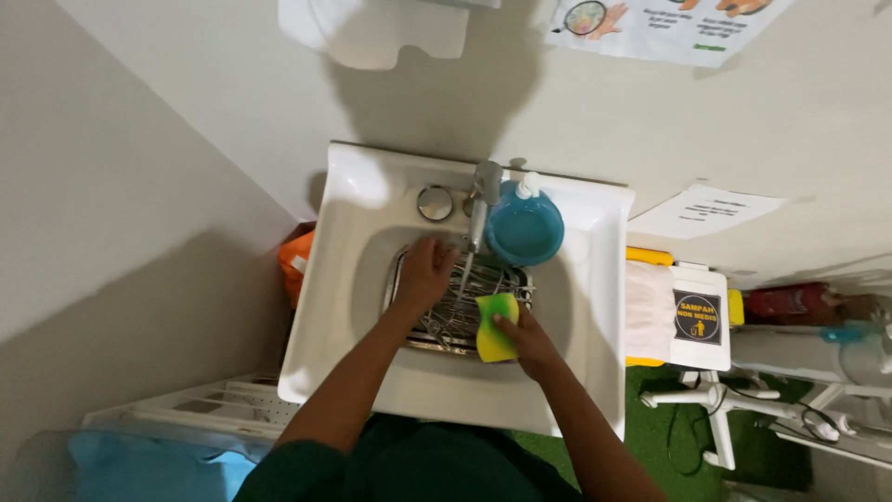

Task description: The person scrubs a tray of metal surgical instruments with a sponge and soap in a sink. They rinse the instruments under running water and place them back into the tray.

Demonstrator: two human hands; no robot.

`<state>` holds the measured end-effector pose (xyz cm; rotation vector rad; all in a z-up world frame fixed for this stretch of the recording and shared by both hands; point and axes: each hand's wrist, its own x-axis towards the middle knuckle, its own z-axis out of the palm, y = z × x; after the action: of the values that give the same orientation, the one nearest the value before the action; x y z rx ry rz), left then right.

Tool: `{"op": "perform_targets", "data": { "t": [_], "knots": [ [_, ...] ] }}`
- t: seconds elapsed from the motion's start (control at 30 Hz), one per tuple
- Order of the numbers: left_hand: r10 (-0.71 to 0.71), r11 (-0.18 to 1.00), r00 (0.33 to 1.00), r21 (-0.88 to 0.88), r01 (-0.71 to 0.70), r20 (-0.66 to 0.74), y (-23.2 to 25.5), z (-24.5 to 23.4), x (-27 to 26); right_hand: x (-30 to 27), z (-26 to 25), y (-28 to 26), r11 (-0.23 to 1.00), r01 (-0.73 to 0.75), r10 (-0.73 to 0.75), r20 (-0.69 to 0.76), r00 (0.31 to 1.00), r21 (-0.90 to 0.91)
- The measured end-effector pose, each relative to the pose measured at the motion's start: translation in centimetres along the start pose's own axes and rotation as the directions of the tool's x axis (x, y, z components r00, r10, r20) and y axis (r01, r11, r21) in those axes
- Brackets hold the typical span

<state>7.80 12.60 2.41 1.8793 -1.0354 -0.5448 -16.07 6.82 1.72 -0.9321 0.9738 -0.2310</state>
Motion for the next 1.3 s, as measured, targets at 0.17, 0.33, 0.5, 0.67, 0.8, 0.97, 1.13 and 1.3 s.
{"op": "perform_targets", "data": {
  "t": [0.17,0.33,0.5,0.67,0.8,0.97,1.13,1.3],
  "knots": [
    [0.385,0.912,0.922,0.141,-0.386,0.033,7.3,-0.8,6.3,-0.8,-2.4,0.5,1.0,-0.014,0.014,-0.08,0.997,0.004],
    [0.481,0.791,0.855,0.324,-0.519,0.195,6.2,-0.5,7.1,-1.1,-3.0,1.3,0.997,0.018,-0.011,-0.093,0.996,0.068],
    [0.448,0.789,0.874,0.378,-0.485,0.185,5.3,-1.3,3.8,-1.0,-3.1,1.5,0.984,-0.034,0.057,-0.126,0.99,0.173],
    [0.202,0.89,0.979,0.416,-0.185,0.002,-1.4,0.6,-1.7,-1.8,-3.9,0.7,0.948,-0.01,0.046,-0.105,0.993,0.317],
    [-0.289,0.889,0.954,0.349,0.297,-0.076,-5.7,3.9,-3.7,-3.2,-4.1,0.0,0.927,0.01,0.027,-0.094,0.995,0.375],
    [-0.46,0.851,0.877,0.211,0.48,-0.14,-12.1,6.3,-2.6,-5.0,-4.5,-1.4,0.946,0.005,0.037,-0.126,0.991,0.323],
    [-0.277,0.663,0.889,0.742,-0.098,0.364,-17.3,6.4,-2.4,-5.5,-5.1,-1.2,0.949,0.001,0.035,-0.108,0.994,0.315],
    [-0.53,0.402,0.684,-0.562,0.723,0.501,-3.7,0.2,-5.9,-5.9,-1.9,-3.4,0.914,0.03,-0.05,0.037,0.998,0.405]
  ]
}}
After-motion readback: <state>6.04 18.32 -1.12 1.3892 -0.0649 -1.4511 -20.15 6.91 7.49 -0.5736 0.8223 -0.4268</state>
